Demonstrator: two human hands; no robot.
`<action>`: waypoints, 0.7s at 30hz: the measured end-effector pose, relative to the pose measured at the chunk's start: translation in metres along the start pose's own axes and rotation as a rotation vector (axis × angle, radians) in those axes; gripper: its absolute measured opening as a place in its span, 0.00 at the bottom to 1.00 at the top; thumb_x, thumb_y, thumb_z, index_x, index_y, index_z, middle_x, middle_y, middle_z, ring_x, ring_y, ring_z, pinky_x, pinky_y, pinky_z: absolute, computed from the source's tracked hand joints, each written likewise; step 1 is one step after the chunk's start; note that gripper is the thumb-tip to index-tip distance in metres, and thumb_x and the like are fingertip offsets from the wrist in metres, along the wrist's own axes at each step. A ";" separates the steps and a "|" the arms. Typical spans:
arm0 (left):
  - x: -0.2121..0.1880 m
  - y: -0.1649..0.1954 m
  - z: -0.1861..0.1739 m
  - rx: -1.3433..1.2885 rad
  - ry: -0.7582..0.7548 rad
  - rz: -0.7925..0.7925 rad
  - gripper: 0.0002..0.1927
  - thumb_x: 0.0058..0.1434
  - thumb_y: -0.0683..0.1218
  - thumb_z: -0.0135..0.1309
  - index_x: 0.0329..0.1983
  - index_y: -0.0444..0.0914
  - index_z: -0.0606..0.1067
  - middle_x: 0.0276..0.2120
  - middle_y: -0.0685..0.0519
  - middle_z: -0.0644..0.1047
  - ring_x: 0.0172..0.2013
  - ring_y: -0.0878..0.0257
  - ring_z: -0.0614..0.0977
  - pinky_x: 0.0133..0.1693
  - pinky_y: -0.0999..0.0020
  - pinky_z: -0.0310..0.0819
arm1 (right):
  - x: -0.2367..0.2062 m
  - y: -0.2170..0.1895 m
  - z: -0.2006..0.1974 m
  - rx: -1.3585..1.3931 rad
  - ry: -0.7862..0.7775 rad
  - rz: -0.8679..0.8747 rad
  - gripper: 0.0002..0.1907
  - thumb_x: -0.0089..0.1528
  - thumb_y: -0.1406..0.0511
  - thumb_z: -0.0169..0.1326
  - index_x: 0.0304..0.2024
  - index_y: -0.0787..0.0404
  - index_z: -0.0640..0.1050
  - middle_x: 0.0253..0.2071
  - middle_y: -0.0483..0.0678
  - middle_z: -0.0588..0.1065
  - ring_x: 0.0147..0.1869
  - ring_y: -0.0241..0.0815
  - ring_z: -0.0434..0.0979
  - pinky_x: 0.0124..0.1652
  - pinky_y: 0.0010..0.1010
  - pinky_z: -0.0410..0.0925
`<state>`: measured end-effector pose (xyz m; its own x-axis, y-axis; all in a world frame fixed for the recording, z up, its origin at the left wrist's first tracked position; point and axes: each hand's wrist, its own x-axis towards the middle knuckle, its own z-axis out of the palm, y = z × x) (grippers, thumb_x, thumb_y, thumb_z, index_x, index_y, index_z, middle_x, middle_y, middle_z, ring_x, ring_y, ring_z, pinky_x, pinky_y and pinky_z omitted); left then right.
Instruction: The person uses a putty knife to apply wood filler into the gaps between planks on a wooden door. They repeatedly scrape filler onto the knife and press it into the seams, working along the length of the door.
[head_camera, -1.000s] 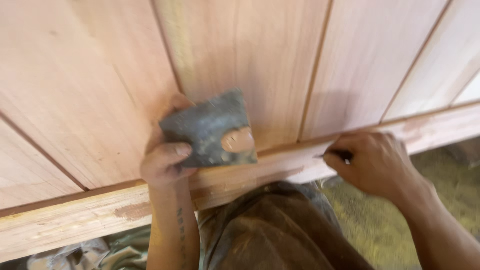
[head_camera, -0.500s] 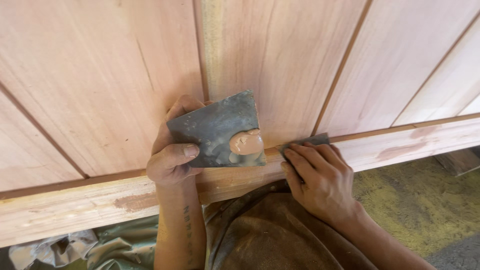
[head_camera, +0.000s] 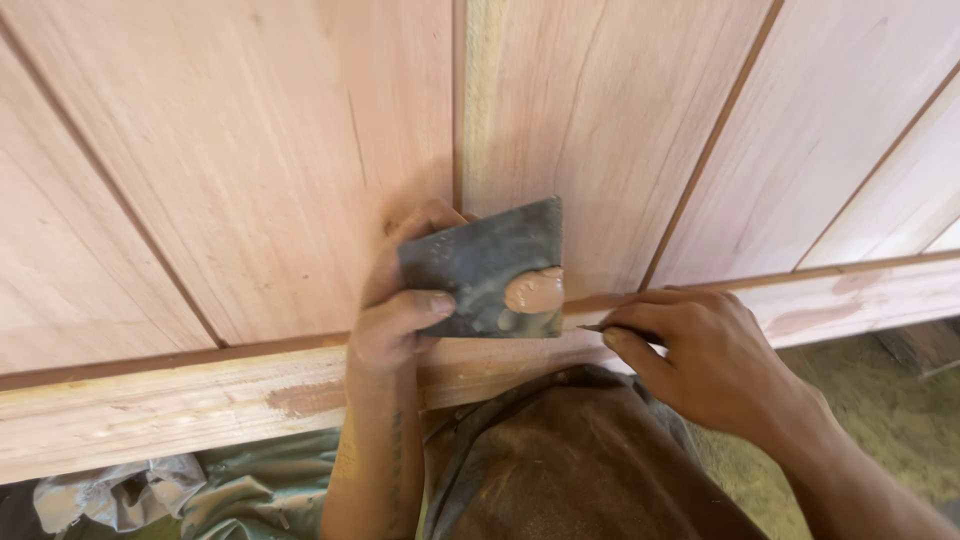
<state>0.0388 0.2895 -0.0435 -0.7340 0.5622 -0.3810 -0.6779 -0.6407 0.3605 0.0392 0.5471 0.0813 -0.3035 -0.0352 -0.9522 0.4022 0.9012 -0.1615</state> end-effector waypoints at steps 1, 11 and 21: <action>0.003 0.001 0.004 0.014 0.032 -0.007 0.23 0.51 0.43 0.52 0.50 0.31 0.66 0.37 0.45 0.78 0.35 0.60 0.78 0.37 0.68 0.74 | -0.007 -0.006 -0.002 0.084 0.110 -0.038 0.14 0.60 0.61 0.60 0.43 0.62 0.86 0.39 0.50 0.85 0.38 0.46 0.86 0.40 0.39 0.78; 0.006 0.001 0.081 0.472 0.258 0.017 0.21 0.57 0.41 0.45 0.55 0.30 0.66 0.41 0.46 0.75 0.43 0.62 0.74 0.49 0.67 0.71 | -0.043 -0.037 0.011 0.217 0.813 -0.401 0.11 0.58 0.71 0.62 0.43 0.69 0.82 0.45 0.56 0.81 0.53 0.50 0.84 0.49 0.35 0.78; 0.007 -0.014 0.142 0.722 0.243 0.128 0.20 0.57 0.38 0.41 0.53 0.27 0.69 0.45 0.41 0.76 0.41 0.56 0.78 0.48 0.63 0.75 | -0.052 -0.011 0.019 0.269 0.814 -0.428 0.08 0.58 0.71 0.61 0.41 0.67 0.82 0.43 0.55 0.82 0.50 0.49 0.85 0.47 0.34 0.79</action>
<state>0.0371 0.3769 0.0702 -0.8352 0.3227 -0.4454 -0.5088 -0.1457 0.8485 0.0673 0.5306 0.1281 -0.9373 0.0636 -0.3426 0.2718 0.7489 -0.6044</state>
